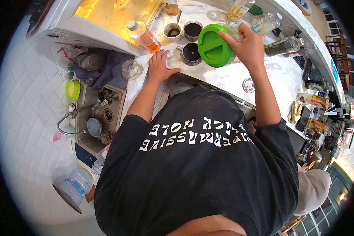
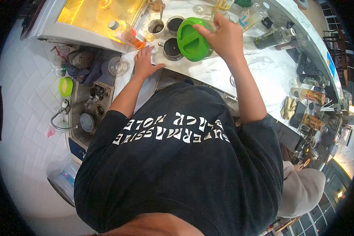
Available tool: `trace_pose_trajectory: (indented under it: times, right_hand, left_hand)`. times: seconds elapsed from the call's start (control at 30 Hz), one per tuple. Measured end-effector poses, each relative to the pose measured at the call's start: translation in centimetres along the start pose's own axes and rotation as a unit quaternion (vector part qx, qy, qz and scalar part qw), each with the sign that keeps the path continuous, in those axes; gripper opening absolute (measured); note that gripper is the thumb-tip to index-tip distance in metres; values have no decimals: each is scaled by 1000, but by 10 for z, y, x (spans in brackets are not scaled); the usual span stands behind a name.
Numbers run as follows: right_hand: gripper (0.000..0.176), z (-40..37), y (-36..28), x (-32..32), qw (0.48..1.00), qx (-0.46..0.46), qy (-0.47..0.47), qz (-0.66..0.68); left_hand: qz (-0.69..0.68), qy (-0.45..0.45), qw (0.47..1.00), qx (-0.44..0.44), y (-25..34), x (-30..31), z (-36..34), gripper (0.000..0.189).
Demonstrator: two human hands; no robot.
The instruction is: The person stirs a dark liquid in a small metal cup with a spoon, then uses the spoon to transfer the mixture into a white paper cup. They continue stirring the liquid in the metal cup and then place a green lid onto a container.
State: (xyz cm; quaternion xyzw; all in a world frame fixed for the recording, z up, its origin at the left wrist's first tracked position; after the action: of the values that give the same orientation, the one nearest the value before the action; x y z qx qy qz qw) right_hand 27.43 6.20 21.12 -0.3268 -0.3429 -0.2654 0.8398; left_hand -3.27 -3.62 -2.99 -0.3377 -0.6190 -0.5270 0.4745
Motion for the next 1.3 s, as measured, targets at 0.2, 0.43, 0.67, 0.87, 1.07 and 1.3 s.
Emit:
trace_pose_trajectory:
  times: [0.2,0.43,0.67,0.87,1.07,1.3]
  right_hand:
    - [67,1,3,-3,1000,-18,-16,-4]
    - [69,0,3,-4,1000,-24,-11,6]
    - [70,-7,10,-3,999,-49,2,22]
    - [67,-25,33,3,987,-140,40,63]
    - [58,-97,106,-13,910,-306,166,226]
    - [51,-155,133,-51,854,-366,232,286]
  left_hand:
    - [-8,2,1000,-2,0,0,0,106]
    - [2,1,1000,4,-1,-1,-1,107]
    - [-8,5,1000,1,-2,-3,0,107]
    - [-15,8,1000,-6,1,1,-1,105]
    - [-112,46,993,-11,-2,7,-14,99]
    - [-185,102,977,-33,17,41,-38,93]
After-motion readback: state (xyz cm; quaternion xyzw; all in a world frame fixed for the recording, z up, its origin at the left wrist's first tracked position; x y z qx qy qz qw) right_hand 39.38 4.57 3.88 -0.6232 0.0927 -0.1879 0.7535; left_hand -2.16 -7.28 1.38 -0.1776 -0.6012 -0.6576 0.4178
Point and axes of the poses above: each hand's wrist, its own z-axis towards the middle knuckle, its own x-axis out of the back of the hand, y = z × x, the point moved 5 cm from there along z, towards the middle knuckle, and after that the axes turned 14 degrees about x, right-handed, at the moved point
